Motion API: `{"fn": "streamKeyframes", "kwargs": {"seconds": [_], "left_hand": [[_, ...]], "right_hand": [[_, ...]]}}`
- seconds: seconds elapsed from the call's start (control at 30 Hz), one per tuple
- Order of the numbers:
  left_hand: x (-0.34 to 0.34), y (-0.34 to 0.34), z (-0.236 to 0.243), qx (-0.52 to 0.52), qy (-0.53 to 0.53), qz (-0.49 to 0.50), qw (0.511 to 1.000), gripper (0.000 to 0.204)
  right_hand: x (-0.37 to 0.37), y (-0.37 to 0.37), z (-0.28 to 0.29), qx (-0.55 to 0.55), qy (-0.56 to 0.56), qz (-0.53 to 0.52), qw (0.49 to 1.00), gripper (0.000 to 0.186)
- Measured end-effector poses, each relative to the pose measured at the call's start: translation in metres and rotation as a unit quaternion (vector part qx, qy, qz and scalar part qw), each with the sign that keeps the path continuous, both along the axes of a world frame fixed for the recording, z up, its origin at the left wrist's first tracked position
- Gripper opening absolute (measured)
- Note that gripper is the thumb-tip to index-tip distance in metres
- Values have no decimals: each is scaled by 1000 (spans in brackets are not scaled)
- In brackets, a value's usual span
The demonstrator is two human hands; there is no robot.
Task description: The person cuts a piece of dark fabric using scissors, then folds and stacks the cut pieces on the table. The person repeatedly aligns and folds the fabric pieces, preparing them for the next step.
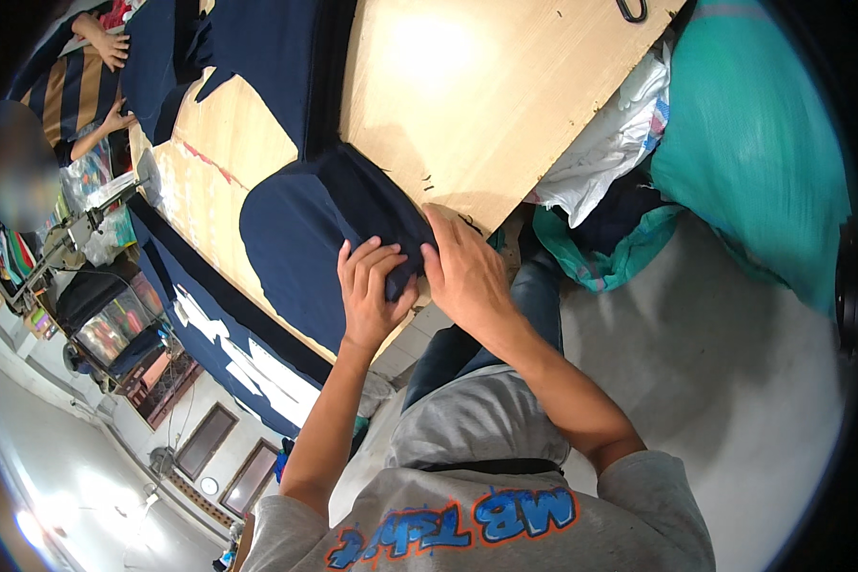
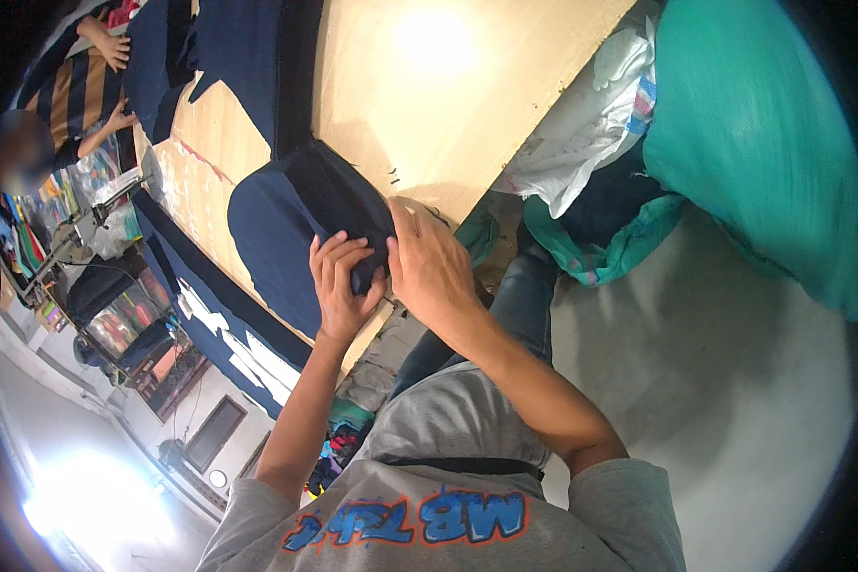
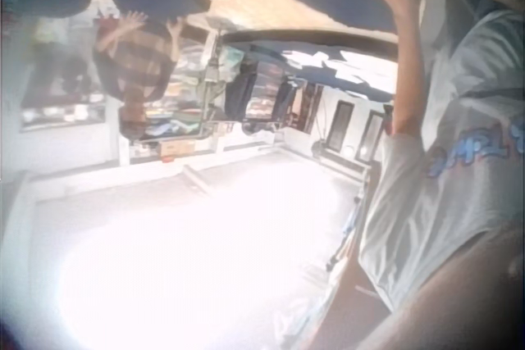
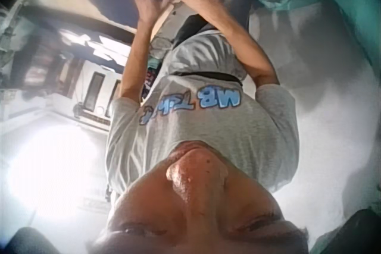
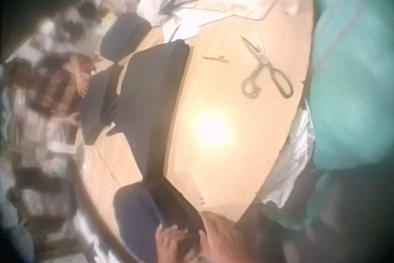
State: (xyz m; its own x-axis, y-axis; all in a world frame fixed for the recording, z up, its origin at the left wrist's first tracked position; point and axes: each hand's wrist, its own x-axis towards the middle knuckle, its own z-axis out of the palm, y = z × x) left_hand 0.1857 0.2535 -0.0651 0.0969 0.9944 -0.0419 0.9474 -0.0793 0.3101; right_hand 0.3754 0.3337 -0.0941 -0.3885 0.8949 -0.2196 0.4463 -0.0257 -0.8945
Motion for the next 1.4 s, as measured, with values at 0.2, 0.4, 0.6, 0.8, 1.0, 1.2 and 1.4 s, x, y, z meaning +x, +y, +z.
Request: {"fn": "streamKeyframes", "kwargs": {"seconds": [0.2,0.4,0.6,0.8,1.0,1.2,1.4], "left_hand": [[-19,-60,3,-43,-22,-18,999,52],[-32,-118,9,-89,-52,-39,994,54],[-38,-134,9,-97,-68,-48,992,57],[-36,-132,9,-92,-80,-42,992,53],[-34,-94,38,-77,-101,-47,991,41],[-57,14,42,17,-61,4,998,45],[-82,97,36,-235,-31,-65,969,55]], "right_hand": [[-10,-46,-12,-66,68,-2,996,36],[-6,-96,-12,-123,105,22,987,43],[-5,-115,-15,-155,125,19,980,57],[-4,-110,-20,-145,133,18,980,68],[-20,-94,-12,-157,109,41,981,62],[-28,-108,-4,-87,123,7,989,64],[-31,-110,1,-90,92,10,992,63]]}}
